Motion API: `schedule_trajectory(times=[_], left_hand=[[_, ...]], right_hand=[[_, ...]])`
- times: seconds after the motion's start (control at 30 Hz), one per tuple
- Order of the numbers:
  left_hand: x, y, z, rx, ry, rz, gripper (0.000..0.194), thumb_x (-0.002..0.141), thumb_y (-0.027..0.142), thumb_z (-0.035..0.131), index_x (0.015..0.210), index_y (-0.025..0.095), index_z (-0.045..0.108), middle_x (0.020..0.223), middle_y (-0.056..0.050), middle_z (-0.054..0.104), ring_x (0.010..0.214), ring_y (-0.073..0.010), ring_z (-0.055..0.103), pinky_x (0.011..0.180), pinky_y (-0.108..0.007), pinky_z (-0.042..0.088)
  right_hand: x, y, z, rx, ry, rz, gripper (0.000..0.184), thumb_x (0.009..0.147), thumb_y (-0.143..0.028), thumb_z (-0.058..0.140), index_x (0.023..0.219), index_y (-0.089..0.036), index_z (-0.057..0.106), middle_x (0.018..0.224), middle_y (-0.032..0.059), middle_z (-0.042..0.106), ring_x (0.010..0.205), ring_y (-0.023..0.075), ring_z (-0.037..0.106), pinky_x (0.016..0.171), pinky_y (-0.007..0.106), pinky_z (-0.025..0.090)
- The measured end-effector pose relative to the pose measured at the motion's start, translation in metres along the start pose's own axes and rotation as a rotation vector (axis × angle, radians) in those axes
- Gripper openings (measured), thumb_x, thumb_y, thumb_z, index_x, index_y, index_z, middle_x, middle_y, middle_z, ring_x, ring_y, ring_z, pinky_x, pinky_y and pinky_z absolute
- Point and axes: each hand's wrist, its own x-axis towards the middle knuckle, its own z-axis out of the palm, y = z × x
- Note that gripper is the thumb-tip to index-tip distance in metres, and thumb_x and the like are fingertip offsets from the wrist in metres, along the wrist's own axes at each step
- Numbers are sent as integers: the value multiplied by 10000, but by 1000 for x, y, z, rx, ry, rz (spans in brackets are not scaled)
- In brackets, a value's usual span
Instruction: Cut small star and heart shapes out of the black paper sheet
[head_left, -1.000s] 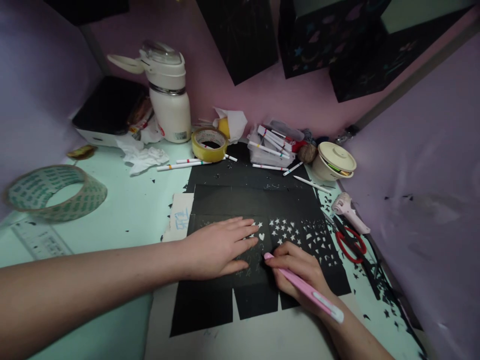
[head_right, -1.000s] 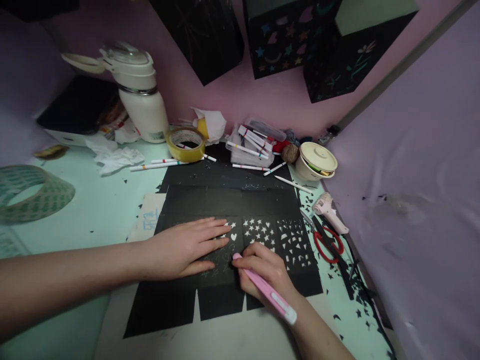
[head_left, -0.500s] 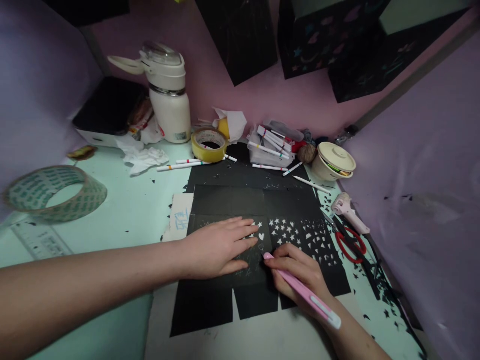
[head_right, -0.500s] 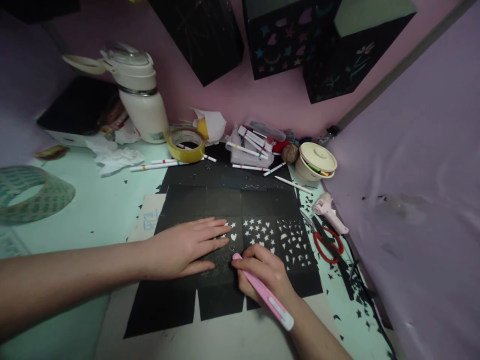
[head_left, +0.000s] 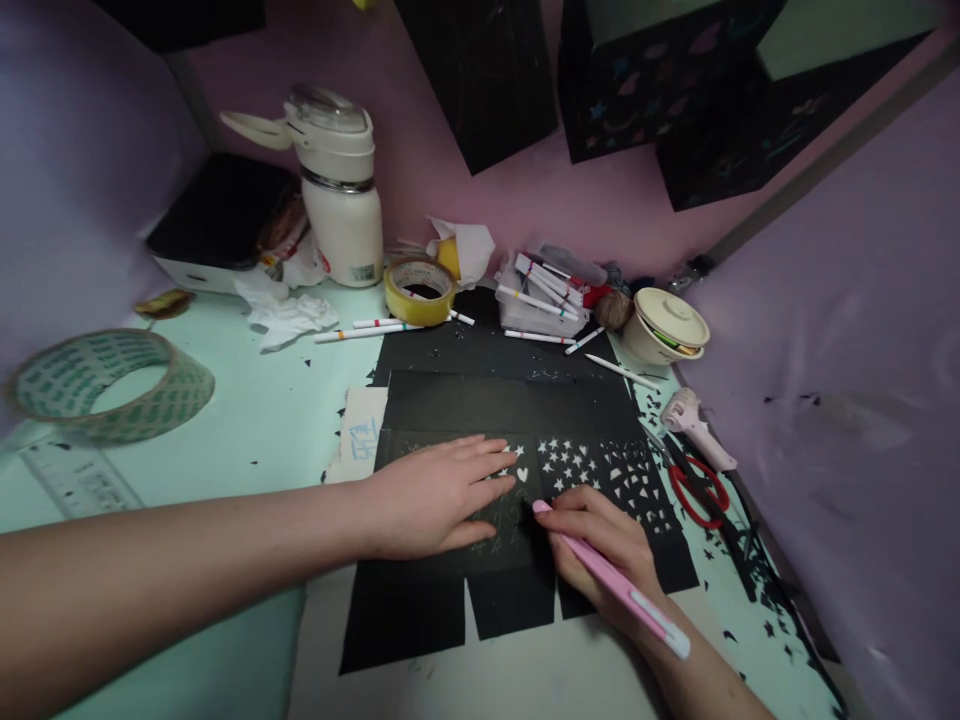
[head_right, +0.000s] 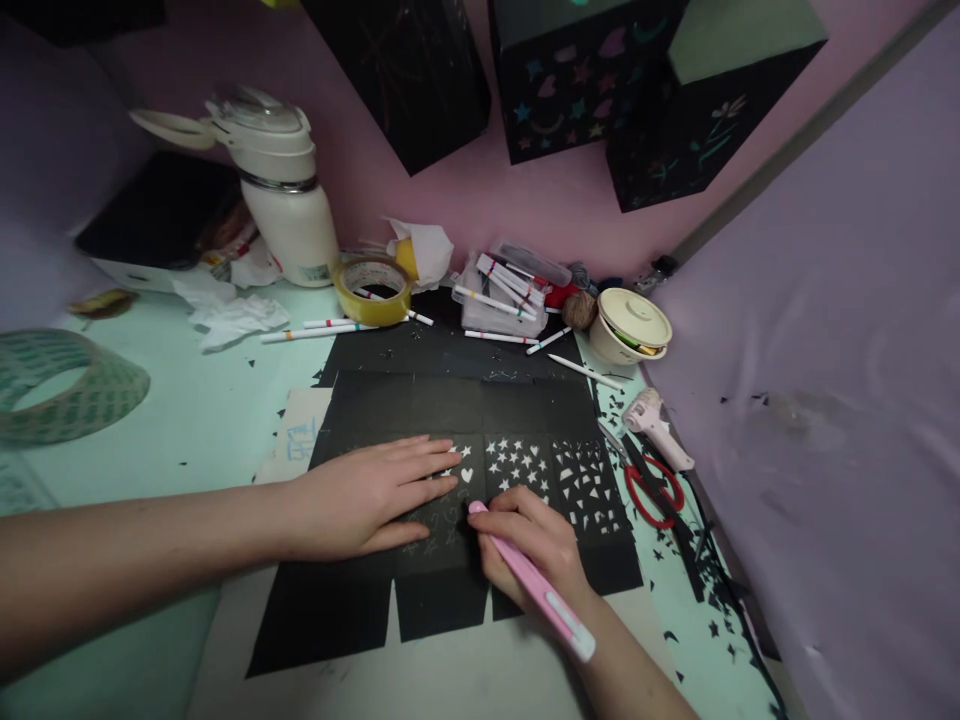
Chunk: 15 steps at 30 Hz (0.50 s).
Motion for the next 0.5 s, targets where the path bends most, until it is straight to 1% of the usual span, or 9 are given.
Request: schedule_trajectory(times=[0.1,0.17,0.2,0.27,0.4,0.5], left_hand=[[0,1,-1,10,-21,-7,511,932,430,462,1345,131,494,1465,-131,415,1389,-292,321,1145,-445,279],[0,1,-1,4,-15,-5,512,929,424,472,1344,124,494,1461,-139,418,1386,-295,326,1142,-449,282],[0,1,-1,0,-8,-3,511,927,421,479,1340,121,497,1457,-143,422,1384,-296,329,1141,-451,283],[1,0,0,-2,1,-1,510,926,419,484,1338,119,500,1458,-144,420,1385,-297,328,1142,-449,280],[1,0,0,4,-4,2,511,933,427,466,1339,119,500,1463,-141,414,1387,-300,321,1144,-450,277],[1,0,-1,-2,-6,4,515,929,425,474,1335,111,504,1455,-151,422,1381,-309,331,1137,-461,286]], right_hand=[[-2,2,1,15,83,128,201,844,-77,576,966,-190,689,826,54,694,694,154,654,622,261,519],[-3,3,3,-22,152,217,152,857,-115,576,911,-195,693,769,30,709,630,140,652,594,248,511],[-2,3,4,-40,167,255,133,861,-141,578,890,-193,697,744,24,711,605,138,651,579,244,509],[-1,3,6,-53,167,330,129,871,-195,575,865,-187,704,683,14,702,554,136,643,541,239,501],[3,3,8,-22,143,465,178,885,-267,559,833,-182,707,571,-5,663,490,131,621,479,222,479],[6,2,8,-13,140,513,187,879,-290,565,816,-180,703,552,-5,658,482,135,618,473,222,478]])
